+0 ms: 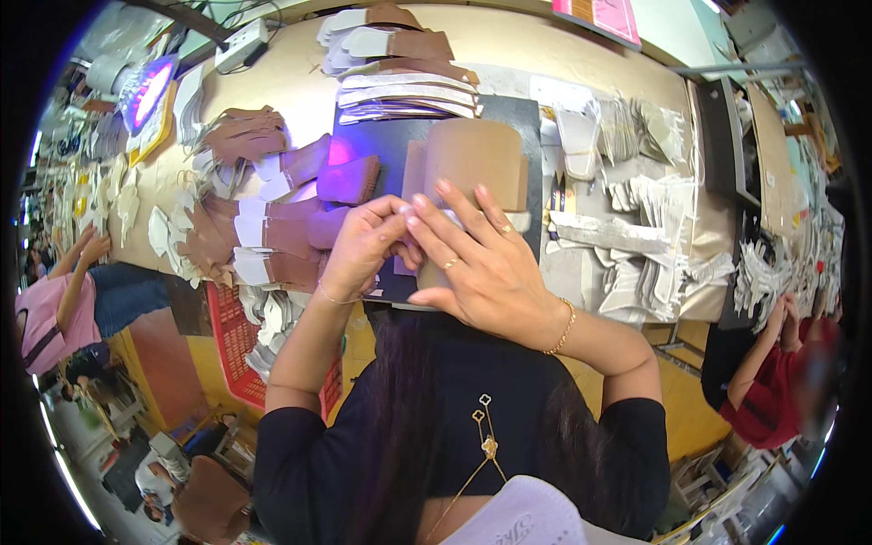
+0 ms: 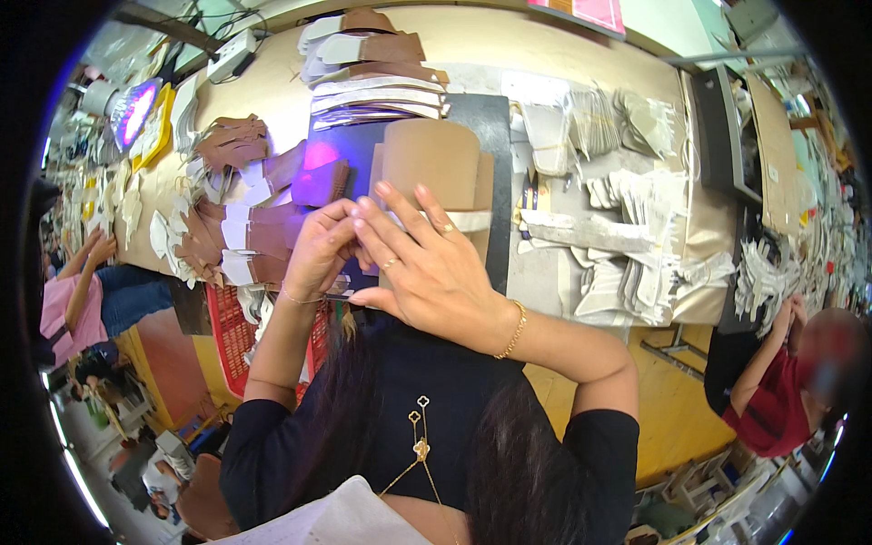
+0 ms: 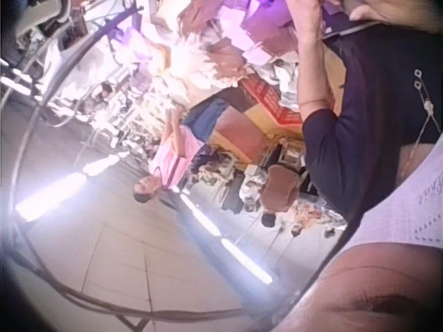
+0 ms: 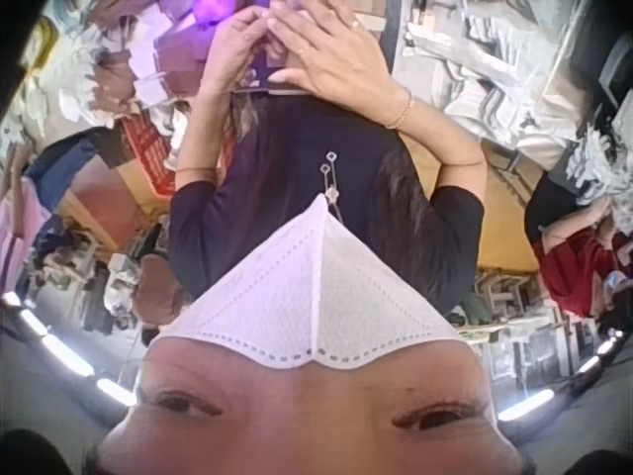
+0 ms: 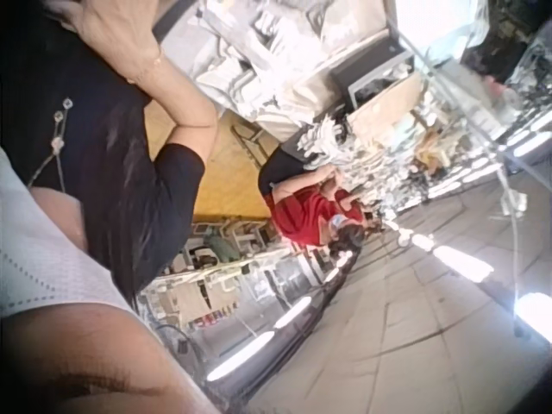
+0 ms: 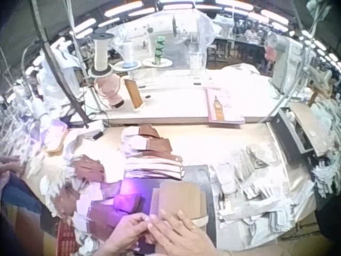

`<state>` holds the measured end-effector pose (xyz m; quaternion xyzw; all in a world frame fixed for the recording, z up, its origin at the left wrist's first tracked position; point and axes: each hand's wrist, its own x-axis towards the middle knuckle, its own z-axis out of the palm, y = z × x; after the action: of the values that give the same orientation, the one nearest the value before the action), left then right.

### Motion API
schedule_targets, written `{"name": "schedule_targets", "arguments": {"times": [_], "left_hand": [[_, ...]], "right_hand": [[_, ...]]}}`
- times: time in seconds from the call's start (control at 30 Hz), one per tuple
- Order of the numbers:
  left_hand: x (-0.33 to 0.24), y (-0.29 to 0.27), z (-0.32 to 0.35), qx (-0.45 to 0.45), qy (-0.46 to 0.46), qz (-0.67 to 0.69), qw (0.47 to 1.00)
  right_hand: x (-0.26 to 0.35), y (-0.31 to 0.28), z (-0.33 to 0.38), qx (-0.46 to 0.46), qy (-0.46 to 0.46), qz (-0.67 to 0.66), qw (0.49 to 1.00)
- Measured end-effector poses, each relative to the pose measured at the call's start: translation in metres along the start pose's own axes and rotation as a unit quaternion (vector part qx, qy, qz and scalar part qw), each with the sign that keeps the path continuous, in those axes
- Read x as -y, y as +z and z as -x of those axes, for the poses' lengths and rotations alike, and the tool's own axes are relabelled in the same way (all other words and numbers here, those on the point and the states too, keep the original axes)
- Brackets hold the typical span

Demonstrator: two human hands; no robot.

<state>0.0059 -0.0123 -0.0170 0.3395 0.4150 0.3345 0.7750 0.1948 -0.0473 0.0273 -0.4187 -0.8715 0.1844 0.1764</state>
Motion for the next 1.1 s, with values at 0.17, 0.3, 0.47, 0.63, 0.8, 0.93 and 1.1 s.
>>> {"name": "schedule_targets", "arguments": {"times": [0.17, 0.3, 0.47, 0.63, 0.8, 0.93, 1.1], "left_hand": [[0.005, -0.006, -0.004, 0.022, -0.05, 0.04, 0.998], [0.006, -0.011, -0.007, 0.03, -0.062, 0.042, 0.997], [-0.001, -0.009, -0.007, 0.021, -0.072, 0.014, 0.997], [-0.035, -0.003, -0.011, 0.071, 0.029, -0.071, 0.995], [-0.074, 0.0, -0.036, 0.144, 0.152, -0.08, 0.975], [-0.103, -0.031, -0.072, 0.076, 0.14, -0.125, 0.979], [-0.106, -0.105, -0.123, -0.141, 0.083, -0.386, 0.908]], "right_hand": [[-0.027, 0.019, 0.031, -0.04, 0.004, -0.072, 0.997], [-0.028, 0.056, 0.051, -0.181, 0.09, -0.262, 0.944], [-0.025, 0.075, 0.066, -0.164, 0.233, -0.572, 0.769], [-0.067, 0.031, 0.089, -0.27, 0.31, -0.415, 0.812], [-0.1, -0.023, 0.124, -0.183, 0.269, 0.05, 0.944], [-0.112, -0.02, 0.132, -0.089, 0.206, 0.176, 0.958], [-0.124, -0.008, 0.121, -0.017, 0.215, 0.238, 0.947]]}}
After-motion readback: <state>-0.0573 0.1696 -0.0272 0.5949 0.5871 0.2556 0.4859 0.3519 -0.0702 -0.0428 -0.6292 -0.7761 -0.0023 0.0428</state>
